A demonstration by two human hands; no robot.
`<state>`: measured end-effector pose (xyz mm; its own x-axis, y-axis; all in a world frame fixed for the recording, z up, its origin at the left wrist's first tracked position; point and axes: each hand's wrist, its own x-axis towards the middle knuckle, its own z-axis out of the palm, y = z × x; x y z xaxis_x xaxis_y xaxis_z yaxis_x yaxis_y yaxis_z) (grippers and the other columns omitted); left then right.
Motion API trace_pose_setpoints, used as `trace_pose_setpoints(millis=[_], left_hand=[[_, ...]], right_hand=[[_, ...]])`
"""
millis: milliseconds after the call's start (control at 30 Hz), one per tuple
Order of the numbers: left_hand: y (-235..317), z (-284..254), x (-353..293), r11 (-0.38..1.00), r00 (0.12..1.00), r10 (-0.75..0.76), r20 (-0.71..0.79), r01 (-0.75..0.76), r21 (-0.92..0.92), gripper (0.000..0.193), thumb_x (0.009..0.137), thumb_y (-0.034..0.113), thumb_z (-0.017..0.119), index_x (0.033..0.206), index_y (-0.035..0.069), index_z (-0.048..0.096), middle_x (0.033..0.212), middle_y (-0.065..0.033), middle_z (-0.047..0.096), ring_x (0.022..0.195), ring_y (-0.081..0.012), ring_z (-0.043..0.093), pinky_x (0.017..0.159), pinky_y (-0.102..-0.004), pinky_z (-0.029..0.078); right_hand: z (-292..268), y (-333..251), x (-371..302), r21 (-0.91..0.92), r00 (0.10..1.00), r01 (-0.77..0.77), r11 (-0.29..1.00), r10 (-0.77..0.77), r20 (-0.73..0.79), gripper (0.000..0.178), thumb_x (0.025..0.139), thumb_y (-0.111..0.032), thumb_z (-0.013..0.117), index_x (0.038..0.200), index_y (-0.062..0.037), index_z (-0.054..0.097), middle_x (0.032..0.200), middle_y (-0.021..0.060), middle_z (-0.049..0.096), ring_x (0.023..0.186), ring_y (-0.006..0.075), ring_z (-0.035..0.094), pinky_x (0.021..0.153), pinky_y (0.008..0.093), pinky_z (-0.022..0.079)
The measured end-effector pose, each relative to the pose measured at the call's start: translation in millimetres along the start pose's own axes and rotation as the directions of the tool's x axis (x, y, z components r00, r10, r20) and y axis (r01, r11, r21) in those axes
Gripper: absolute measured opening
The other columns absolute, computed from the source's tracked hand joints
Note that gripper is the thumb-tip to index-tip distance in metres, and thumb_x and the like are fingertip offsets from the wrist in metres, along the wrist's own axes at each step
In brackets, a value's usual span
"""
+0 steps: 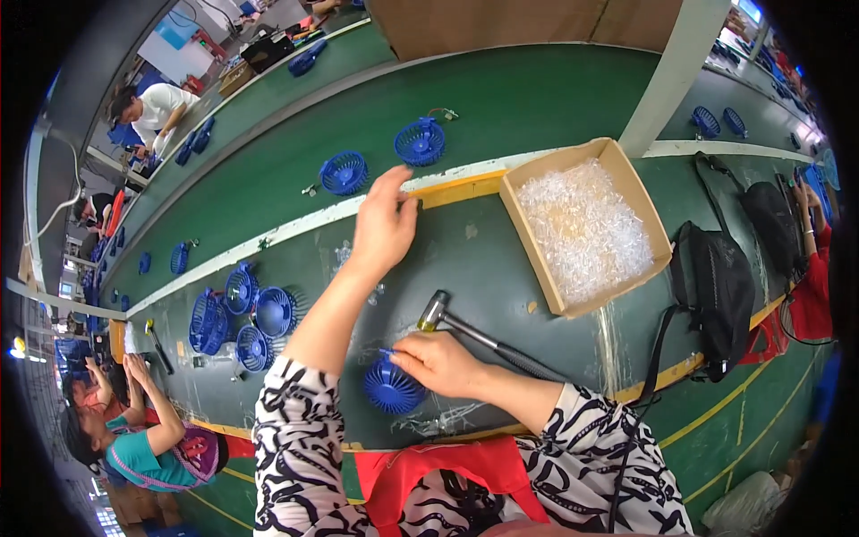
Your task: The person assembles portable fan parts by inserting circuit boards into fan grilles by hand, tapping them securely with a small mallet, and placing the assembled pieces onto the conveyor belt.
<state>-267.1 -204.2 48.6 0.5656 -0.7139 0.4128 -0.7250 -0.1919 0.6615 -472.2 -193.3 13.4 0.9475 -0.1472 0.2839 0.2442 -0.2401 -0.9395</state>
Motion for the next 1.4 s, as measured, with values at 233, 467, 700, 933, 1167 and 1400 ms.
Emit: trace_pose_setpoints(millis=[233, 467, 700, 933, 1167, 1400], left_hand=[[-17, 63, 63, 0.939, 0.988, -0.097, 0.12, 0.051, 0.34, 0.046, 0.085, 0.008, 0.06, 0.13, 0.0, 0.053, 0.13, -0.0224, 0.056, 0.116, -0.0376, 0.056, 0.097, -0.0386, 0.048], [-10, 42, 42, 0.985, 0.985, -0.161, -0.06, 0.164, 0.053, 0.024, 0.086, 0.011, 0.069, 0.105, -0.003, 0.067, 0.106, -0.0161, 0.064, 0.091, -0.0255, 0.066, 0.082, -0.0331, 0.053], [-8, -49, -44, 0.998, 0.927, -0.042, -0.372, 0.057, 0.031, 0.012, 0.083, 0.005, 0.071, 0.094, 0.0, 0.069, 0.089, -0.0116, 0.067, 0.077, -0.0203, 0.064, 0.065, -0.0291, 0.052], [-43, -142, -150, 0.745, 0.919, -0.016, -0.394, 0.273, 0.608, 0.021, 0.08, 0.007, 0.069, 0.101, 0.004, 0.07, 0.102, -0.0145, 0.066, 0.094, -0.0335, 0.06, 0.085, -0.0402, 0.047], [-10, -116, -173, 0.947, 0.914, -0.092, -0.396, 0.203, 0.249, 0.011, 0.084, -0.001, 0.064, 0.095, 0.0, 0.067, 0.087, -0.0142, 0.067, 0.078, -0.0283, 0.066, 0.072, -0.0343, 0.052], [-13, -63, -165, 0.926, 0.877, -0.346, -0.332, 0.376, 0.027, 0.013, 0.082, 0.003, 0.068, 0.095, -0.002, 0.069, 0.086, -0.0145, 0.068, 0.069, -0.0207, 0.066, 0.065, -0.0316, 0.052]], right_hand=[[6, 4, -2, -0.033, 0.997, 0.054, 0.998, -0.055, -0.045, 0.016, 0.089, -0.014, 0.062, 0.083, 0.0013, 0.059, 0.076, 0.0194, 0.06, 0.072, 0.0393, 0.06, 0.063, 0.0464, 0.047], [4, 3, 0, -0.037, 0.999, 0.033, 0.999, -0.033, -0.009, 0.014, 0.089, -0.012, 0.063, 0.09, 0.002, 0.064, 0.081, 0.0193, 0.063, 0.075, 0.0377, 0.063, 0.066, 0.0427, 0.049], [-1, 2, 0, -0.02, 1.0, -0.028, 0.999, 0.028, 0.01, 0.019, 0.092, -0.017, 0.059, 0.088, 0.0016, 0.062, 0.08, 0.0197, 0.062, 0.074, 0.0379, 0.061, 0.065, 0.0426, 0.048], [0, 2, 0, -0.054, 1.0, 0.002, 0.999, -0.002, 0.003, 0.017, 0.092, -0.014, 0.064, 0.094, 0.0027, 0.065, 0.076, 0.0137, 0.063, 0.066, 0.022, 0.062, 0.06, 0.0325, 0.047], [-2, -2, 1, -0.018, 0.999, -0.041, 0.999, 0.041, 0.007, 0.016, 0.092, -0.013, 0.063, 0.092, 0.0035, 0.064, 0.074, 0.0131, 0.063, 0.064, 0.0204, 0.06, 0.06, 0.0314, 0.046], [-7, -9, -2, -0.024, 0.999, -0.042, 0.999, 0.043, 0.02, 0.017, 0.091, -0.013, 0.063, 0.09, 0.0031, 0.064, 0.073, 0.0142, 0.063, 0.062, 0.0223, 0.06, 0.059, 0.0329, 0.046]])
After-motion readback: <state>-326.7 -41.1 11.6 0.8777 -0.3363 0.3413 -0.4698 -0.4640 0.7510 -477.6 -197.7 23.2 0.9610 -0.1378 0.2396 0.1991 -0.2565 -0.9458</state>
